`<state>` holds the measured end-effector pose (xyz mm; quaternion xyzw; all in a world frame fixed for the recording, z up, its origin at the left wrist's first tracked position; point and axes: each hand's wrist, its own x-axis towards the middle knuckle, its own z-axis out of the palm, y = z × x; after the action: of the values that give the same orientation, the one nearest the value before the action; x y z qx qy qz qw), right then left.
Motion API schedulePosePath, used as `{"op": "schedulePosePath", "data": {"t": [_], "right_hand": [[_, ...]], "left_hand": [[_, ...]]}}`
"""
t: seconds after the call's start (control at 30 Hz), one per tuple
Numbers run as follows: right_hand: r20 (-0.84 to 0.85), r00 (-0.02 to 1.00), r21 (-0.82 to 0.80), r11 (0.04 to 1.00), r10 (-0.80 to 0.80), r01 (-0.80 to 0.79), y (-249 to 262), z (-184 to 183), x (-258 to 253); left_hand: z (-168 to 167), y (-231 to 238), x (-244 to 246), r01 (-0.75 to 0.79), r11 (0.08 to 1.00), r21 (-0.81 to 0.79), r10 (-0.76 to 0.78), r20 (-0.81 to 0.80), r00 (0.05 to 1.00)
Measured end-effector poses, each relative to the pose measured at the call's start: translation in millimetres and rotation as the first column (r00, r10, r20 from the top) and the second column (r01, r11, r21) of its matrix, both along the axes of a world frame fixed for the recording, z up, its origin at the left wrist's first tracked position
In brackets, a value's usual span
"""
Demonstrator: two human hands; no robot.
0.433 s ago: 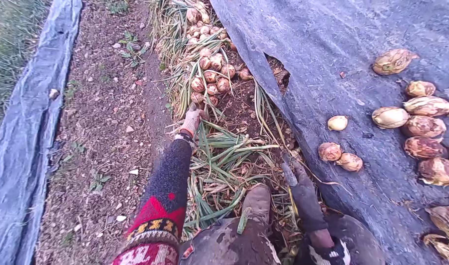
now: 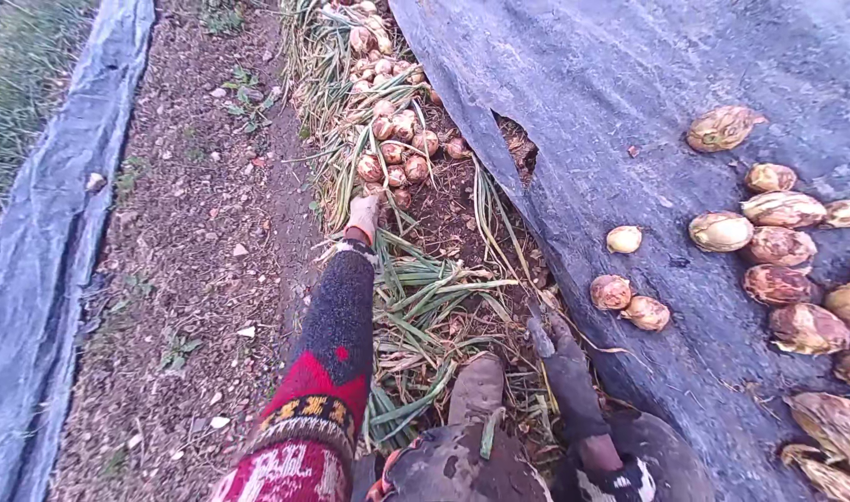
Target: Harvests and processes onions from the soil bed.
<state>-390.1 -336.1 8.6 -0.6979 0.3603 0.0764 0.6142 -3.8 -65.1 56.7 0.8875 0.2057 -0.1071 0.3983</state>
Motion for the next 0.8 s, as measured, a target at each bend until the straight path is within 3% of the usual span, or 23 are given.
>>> {"op": "schedulePosePath", "data": {"t": [0.1,0.23,0.37,0.5,0.63,0.73,0.8], "right_hand": [[0.005,0.999,-0.033,0.999,0.034,-0.033,-1.2,3.1,5.2],[0.103,0.995,0.119,0.993,0.009,-0.022,9.7,-1.2,5.2],[0.295,0.955,0.31,0.949,-0.032,-0.064,20.4,3.5,1.1],[0.38,0.92,0.432,0.898,-0.097,-0.084,19.9,17.0,-5.1],[0.405,0.902,0.42,0.907,-0.15,-0.038,21.4,21.7,-6.8],[0.413,0.904,0.384,0.921,-0.106,-0.068,22.3,15.7,-5.3],[0.381,0.915,0.443,0.895,-0.133,-0.054,21.6,10.5,-6.9]], "left_hand": [[-19.6,22.8,-41.9,0.12,0.96,-0.254,-0.131,-0.028,0.991],[-13.9,-3.5,-154.8,0.258,0.825,-0.503,-0.352,-0.099,0.931],[16.6,-40.5,-232.1,0.395,0.656,-0.644,-0.624,-0.168,0.763],[31.0,-62.0,-260.1,0.681,0.482,-0.552,-0.856,-0.13,0.5],[39.0,-61.0,-263.3,0.831,0.313,-0.461,-0.941,-0.03,0.338],[39.2,-74.8,-283.5,0.902,0.411,-0.131,-0.897,-0.235,0.374],[35.6,-82.0,-293.0,0.896,0.444,0.024,-0.84,-0.337,0.425]]}}
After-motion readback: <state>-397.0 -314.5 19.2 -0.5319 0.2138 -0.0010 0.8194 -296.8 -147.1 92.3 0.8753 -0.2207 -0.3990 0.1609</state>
